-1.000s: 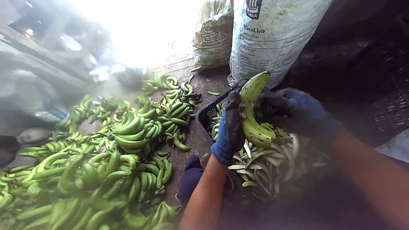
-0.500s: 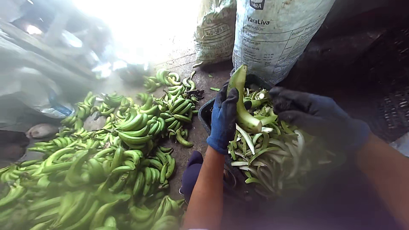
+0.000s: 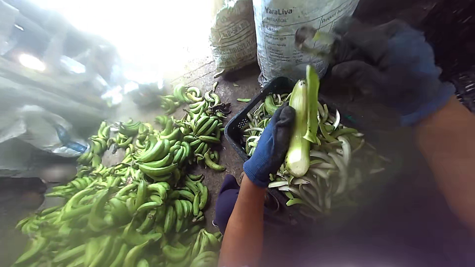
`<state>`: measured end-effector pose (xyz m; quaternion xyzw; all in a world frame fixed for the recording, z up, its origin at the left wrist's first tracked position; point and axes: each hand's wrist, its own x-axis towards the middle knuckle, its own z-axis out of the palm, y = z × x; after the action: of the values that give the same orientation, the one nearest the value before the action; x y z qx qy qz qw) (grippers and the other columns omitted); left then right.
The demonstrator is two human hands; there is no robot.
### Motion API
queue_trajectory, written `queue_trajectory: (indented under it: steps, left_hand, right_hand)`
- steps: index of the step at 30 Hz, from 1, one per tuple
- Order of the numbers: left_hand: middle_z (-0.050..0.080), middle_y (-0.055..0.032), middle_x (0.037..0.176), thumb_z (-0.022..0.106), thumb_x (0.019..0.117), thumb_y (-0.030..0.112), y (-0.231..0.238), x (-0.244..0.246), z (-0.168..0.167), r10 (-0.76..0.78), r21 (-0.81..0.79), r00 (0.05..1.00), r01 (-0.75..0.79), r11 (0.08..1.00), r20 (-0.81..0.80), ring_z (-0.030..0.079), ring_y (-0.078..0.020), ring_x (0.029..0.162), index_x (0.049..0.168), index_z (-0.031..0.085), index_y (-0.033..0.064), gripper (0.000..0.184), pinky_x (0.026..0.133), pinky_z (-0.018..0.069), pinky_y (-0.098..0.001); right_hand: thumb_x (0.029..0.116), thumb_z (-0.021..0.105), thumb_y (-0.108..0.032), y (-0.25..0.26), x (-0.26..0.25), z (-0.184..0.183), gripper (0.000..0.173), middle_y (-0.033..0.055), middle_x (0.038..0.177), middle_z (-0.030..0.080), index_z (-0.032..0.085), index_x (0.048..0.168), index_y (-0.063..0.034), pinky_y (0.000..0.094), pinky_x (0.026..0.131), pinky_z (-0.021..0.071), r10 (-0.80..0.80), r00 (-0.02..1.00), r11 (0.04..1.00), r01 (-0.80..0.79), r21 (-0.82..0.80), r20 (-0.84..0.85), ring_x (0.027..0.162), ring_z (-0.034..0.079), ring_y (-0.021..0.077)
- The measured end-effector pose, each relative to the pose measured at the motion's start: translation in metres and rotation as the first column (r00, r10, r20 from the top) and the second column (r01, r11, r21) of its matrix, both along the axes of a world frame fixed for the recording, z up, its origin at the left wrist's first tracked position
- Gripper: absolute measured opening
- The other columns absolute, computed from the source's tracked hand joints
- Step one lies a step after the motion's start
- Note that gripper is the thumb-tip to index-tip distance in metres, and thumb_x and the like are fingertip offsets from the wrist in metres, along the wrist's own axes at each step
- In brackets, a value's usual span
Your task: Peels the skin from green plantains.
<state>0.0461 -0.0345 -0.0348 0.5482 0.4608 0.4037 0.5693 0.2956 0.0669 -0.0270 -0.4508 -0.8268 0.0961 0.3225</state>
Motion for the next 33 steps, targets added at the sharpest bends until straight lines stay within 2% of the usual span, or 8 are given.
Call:
queue_trajectory:
  steps: [2, 6, 12, 17, 21, 25, 28, 33]
  left_hand:
    - [0.068, 0.0017, 0.105, 0.033, 0.1079, 0.05, 0.006, -0.002, -0.004, 0.124, 0.011, 0.992, -0.124, 0.992, 0.008, 0.066, -0.0047, 0.08, 0.147, 0.048, 0.0251, 0.048, 0.066, 0.0579, -0.0251]
    - [0.06, -0.0019, 0.121, 0.028, 0.1106, 0.033, 0.034, -0.002, -0.02, 0.369, 0.195, 0.899, -0.416, 0.888, 0.236, 0.06, -0.0071, 0.107, 0.145, 0.041, 0.0091, 0.044, 0.093, 0.0537, -0.0301]
    - [0.059, -0.0024, 0.107, 0.051, 0.1026, 0.015, 0.058, -0.001, -0.01, 0.702, 0.367, 0.64, -0.763, 0.532, 0.312, 0.062, -0.0001, 0.092, 0.138, 0.035, -0.0051, 0.044, 0.082, 0.056, -0.0212]
    - [0.061, -0.0001, 0.103, 0.045, 0.1054, 0.014, 0.055, 0.001, -0.005, 0.599, 0.257, 0.662, -0.739, 0.622, 0.451, 0.066, -0.004, 0.087, 0.139, 0.032, 0.0054, 0.037, 0.076, 0.0614, -0.0275]
    - [0.062, 0.0038, 0.117, 0.039, 0.1092, 0.032, 0.029, -0.006, -0.005, 0.4, 0.214, 0.868, -0.467, 0.858, 0.293, 0.063, -0.0013, 0.099, 0.15, 0.031, 0.0146, 0.045, 0.086, 0.0567, -0.0237]
    - [0.064, -0.0018, 0.081, 0.059, 0.0987, 0.009, 0.012, -0.032, -0.097, 0.056, 0.251, 0.944, -0.143, 0.957, 0.325, 0.058, -0.005, 0.068, 0.107, 0.068, 0.003, 0.013, 0.058, 0.0486, -0.0222]
    - [0.065, -0.0115, 0.117, 0.038, 0.1114, 0.028, 0.025, -0.029, -0.07, -0.291, 0.125, 0.934, 0.269, 0.955, 0.207, 0.068, -0.011, 0.1, 0.151, 0.036, 0.0019, 0.047, 0.087, 0.0595, -0.0305]
    - [0.064, -0.0061, 0.108, 0.04, 0.1062, 0.034, 0.014, 0.001, 0.001, -0.302, -0.13, 0.953, 0.296, 0.946, -0.03, 0.065, -0.0077, 0.084, 0.156, 0.026, 0.0106, 0.057, 0.074, 0.0591, -0.0285]
  right_hand:
    - [0.1034, 0.05, -0.048, -0.008, -0.004, 0.001, 0.058, 0.0197, 0.123, 0.065, 0.052, 0.149, -0.011, 0.0519, 0.087, 0.0534, 0.072, 0.992, 0.997, -0.074, -0.02, -0.104, 0.102, 0.066, 0.0299]
    - [0.1003, 0.058, -0.044, -0.04, -0.027, -0.027, 0.051, 0.0036, 0.12, 0.069, 0.057, 0.146, -0.0224, 0.0391, 0.09, 0.0563, 0.306, 0.933, 0.933, -0.334, -0.138, -0.187, 0.105, 0.066, 0.0144]
    - [0.0908, 0.062, -0.05, -0.055, -0.033, -0.037, 0.056, 0.0093, 0.118, 0.069, 0.063, 0.142, -0.0266, 0.0466, 0.074, 0.054, 0.329, 0.944, 0.944, -0.329, -0.03, 0.015, 0.098, 0.066, 0.0272]
    - [0.0918, 0.062, -0.052, -0.051, -0.031, -0.028, 0.055, 0.0104, 0.112, 0.07, 0.06, 0.144, -0.0328, 0.0505, 0.076, 0.0546, 0.318, 0.944, 0.947, -0.321, 0.02, 0.092, 0.097, 0.068, 0.0297]
    - [0.0956, 0.061, -0.044, -0.04, -0.031, -0.014, 0.051, 0.0127, 0.12, 0.069, 0.059, 0.145, -0.028, 0.0539, 0.085, 0.0531, 0.306, 0.951, 0.952, -0.306, -0.007, 0.04, 0.107, 0.066, 0.0332]
    - [0.1, 0.056, -0.042, -0.015, -0.013, -0.001, 0.048, 0.0173, 0.123, 0.066, 0.062, 0.141, -0.0168, 0.0546, 0.093, 0.0505, 0.279, 0.96, 0.96, -0.279, 0.015, -0.004, 0.111, 0.064, 0.0349]
    - [0.101, 0.049, -0.051, -0.008, -0.008, -0.006, 0.054, 0.0164, 0.127, 0.066, 0.06, 0.143, -0.0176, 0.0555, 0.095, 0.0496, 0.238, 0.971, 0.971, -0.238, -0.025, -0.002, 0.114, 0.063, 0.034]
    - [0.1037, 0.045, -0.052, -0.003, -0.012, -0.021, 0.054, 0.0156, 0.122, 0.067, 0.056, 0.146, -0.0192, 0.0582, 0.092, 0.0511, 0.17, 0.985, 0.981, -0.17, -0.092, -0.007, 0.111, 0.065, 0.0343]
